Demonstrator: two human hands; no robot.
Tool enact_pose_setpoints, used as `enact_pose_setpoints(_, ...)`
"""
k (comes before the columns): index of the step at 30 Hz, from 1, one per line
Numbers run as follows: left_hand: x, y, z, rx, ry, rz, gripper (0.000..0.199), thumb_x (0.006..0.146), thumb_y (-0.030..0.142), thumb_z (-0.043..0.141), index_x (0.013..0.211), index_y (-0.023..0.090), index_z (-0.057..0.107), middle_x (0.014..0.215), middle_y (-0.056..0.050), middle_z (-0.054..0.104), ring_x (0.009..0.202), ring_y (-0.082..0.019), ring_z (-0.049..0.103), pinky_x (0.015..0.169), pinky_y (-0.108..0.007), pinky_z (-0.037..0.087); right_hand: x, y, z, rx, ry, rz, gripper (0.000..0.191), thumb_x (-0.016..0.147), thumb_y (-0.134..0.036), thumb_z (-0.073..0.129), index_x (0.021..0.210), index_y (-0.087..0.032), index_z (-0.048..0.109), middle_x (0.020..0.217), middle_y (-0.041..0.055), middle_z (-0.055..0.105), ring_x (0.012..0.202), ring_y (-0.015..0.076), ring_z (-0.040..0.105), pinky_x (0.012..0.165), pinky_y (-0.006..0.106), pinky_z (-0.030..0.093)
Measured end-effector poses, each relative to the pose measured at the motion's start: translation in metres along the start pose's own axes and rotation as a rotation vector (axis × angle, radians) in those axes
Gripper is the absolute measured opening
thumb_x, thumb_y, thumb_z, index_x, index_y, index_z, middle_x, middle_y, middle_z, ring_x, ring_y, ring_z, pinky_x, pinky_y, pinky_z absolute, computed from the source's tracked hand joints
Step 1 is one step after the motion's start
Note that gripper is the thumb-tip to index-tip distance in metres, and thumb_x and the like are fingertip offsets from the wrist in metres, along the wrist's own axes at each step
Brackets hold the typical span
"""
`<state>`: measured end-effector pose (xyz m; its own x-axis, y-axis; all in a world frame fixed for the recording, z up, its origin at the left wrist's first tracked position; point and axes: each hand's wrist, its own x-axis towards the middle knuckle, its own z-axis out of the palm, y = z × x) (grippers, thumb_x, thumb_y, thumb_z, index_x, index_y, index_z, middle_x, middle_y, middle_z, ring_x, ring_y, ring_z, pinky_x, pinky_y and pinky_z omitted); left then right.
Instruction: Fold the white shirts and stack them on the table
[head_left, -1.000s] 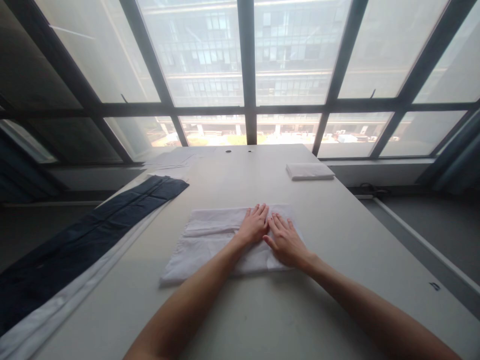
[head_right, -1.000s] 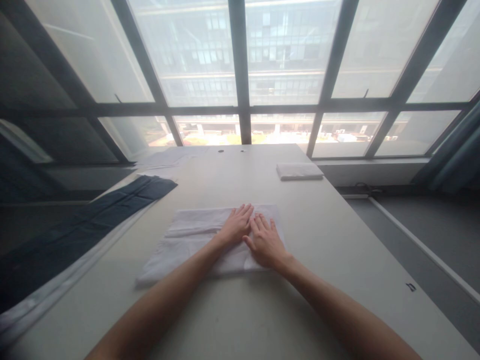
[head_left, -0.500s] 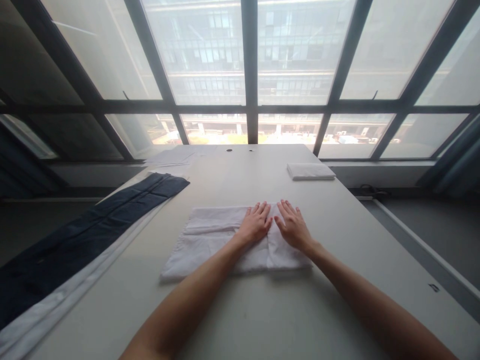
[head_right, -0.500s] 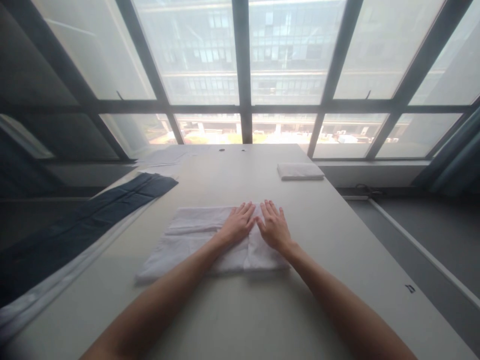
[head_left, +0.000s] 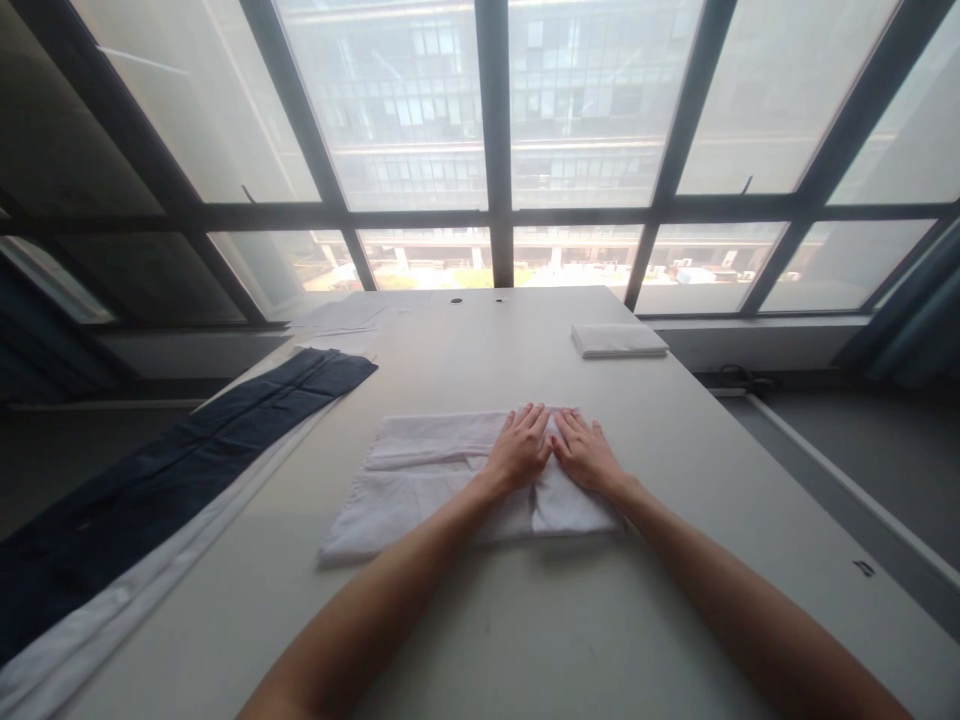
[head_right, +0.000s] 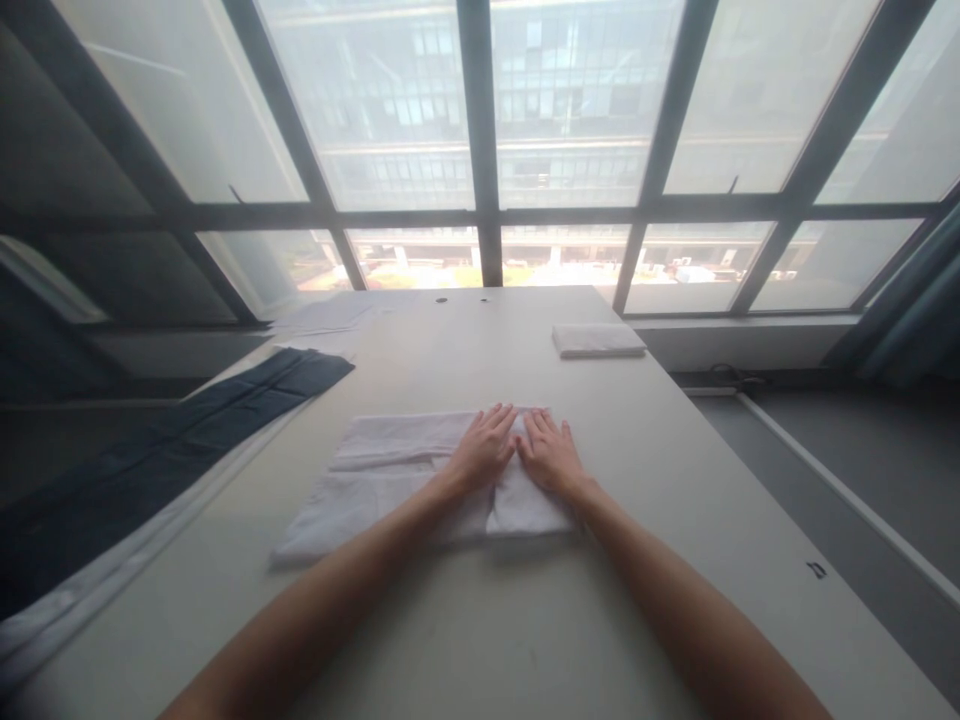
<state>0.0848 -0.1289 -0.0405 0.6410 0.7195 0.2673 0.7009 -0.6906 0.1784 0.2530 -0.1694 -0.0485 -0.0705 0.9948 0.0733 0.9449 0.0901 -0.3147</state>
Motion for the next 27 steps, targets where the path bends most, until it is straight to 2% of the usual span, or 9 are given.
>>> enact_pose_setpoints(3, -0.003, 0.005, 0.006, -0.015, -0.076, 0.008, 0.056, 0.103, 0.036, 0.034, 0.154, 0.015, 0.037, 0.163, -0.012, 0.033, 0.152, -0.028, 0.024, 0.122, -0.051, 0.021, 0.001, 0.002, 0.0, 0.026, 0.013, 0.02, 0.057, 0.102, -0.031, 0.029, 0.157, -0.015, 0.033, 0.165, 0.011, 0.026, 0.154, 0.0232, 0.019, 0.123, 0.053, 0.015)
enact_pose_setpoints(5, -0.005, 0.005, 0.007, -0.022, -0.102, 0.009, 0.056, 0.102, 0.036, 0.035, 0.154, 0.014, 0.038, 0.163, -0.013, 0.031, 0.152, -0.029, 0.024, 0.122, -0.053, 0.022, 0.002, 0.004, -0.002, 0.027, 0.066, 0.071, 0.058, 0.1, -0.027, 0.031, 0.156, -0.014, 0.034, 0.165, 0.0119, 0.029, 0.153, 0.0228, 0.021, 0.123, 0.05, 0.017)
enact_pose_setpoints(8, -0.005, 0.003, 0.007, -0.027, -0.104, 0.008, 0.056, 0.102, 0.036, 0.037, 0.154, 0.015, 0.039, 0.164, -0.012, 0.031, 0.152, -0.028, 0.024, 0.121, -0.053, 0.022, 0.003, 0.009, -0.007, 0.001, 0.212, 0.158, 0.058, 0.1, -0.028, 0.031, 0.156, -0.011, 0.034, 0.164, 0.0139, 0.028, 0.154, 0.0243, 0.019, 0.123, 0.049, 0.014)
enact_pose_setpoints(10, -0.004, 0.003, 0.006, -0.029, -0.099, 0.008, 0.056, 0.102, 0.036, 0.037, 0.153, 0.015, 0.039, 0.164, -0.012, 0.031, 0.152, -0.028, 0.024, 0.121, -0.053, 0.022, 0.004, 0.012, -0.009, 0.007, 0.254, 0.163, 0.059, 0.102, -0.032, 0.03, 0.157, -0.01, 0.032, 0.165, 0.014, 0.026, 0.154, 0.0239, 0.017, 0.123, 0.049, 0.015)
enact_pose_setpoints(16, -0.003, 0.002, 0.008, -0.037, -0.101, 0.009, 0.055, 0.102, 0.036, 0.037, 0.153, 0.015, 0.04, 0.163, -0.011, 0.032, 0.152, -0.029, 0.025, 0.121, -0.053, 0.023, 0.006, 0.015, -0.002, 0.023, 0.059, 0.083, 0.058, 0.103, -0.039, 0.033, 0.154, -0.014, 0.038, 0.164, 0.0129, 0.03, 0.152, 0.0251, 0.025, 0.122, 0.054, 0.015)
enact_pose_setpoints(22, -0.004, 0.002, 0.008, -0.034, -0.092, 0.014, 0.056, 0.102, 0.036, 0.037, 0.153, 0.014, 0.04, 0.163, -0.012, 0.033, 0.151, -0.029, 0.026, 0.122, -0.053, 0.023, 0.007, 0.018, -0.001, 0.09, 0.082, 0.1, 0.058, 0.103, -0.039, 0.031, 0.153, -0.014, 0.039, 0.163, 0.0117, 0.032, 0.151, 0.0232, 0.027, 0.123, 0.053, 0.015)
enact_pose_setpoints(27, -0.004, 0.002, 0.008, -0.02, -0.094, 0.016, 0.055, 0.102, 0.036, 0.036, 0.153, 0.016, 0.04, 0.163, -0.011, 0.032, 0.152, -0.028, 0.024, 0.122, -0.053, 0.024, 0.01, 0.022, -0.005, 0.223, 0.223, 0.158, 0.057, 0.102, -0.033, 0.025, 0.151, -0.011, 0.045, 0.158, 0.0126, 0.042, 0.148, 0.0187, 0.035, 0.122, 0.039, 0.023)
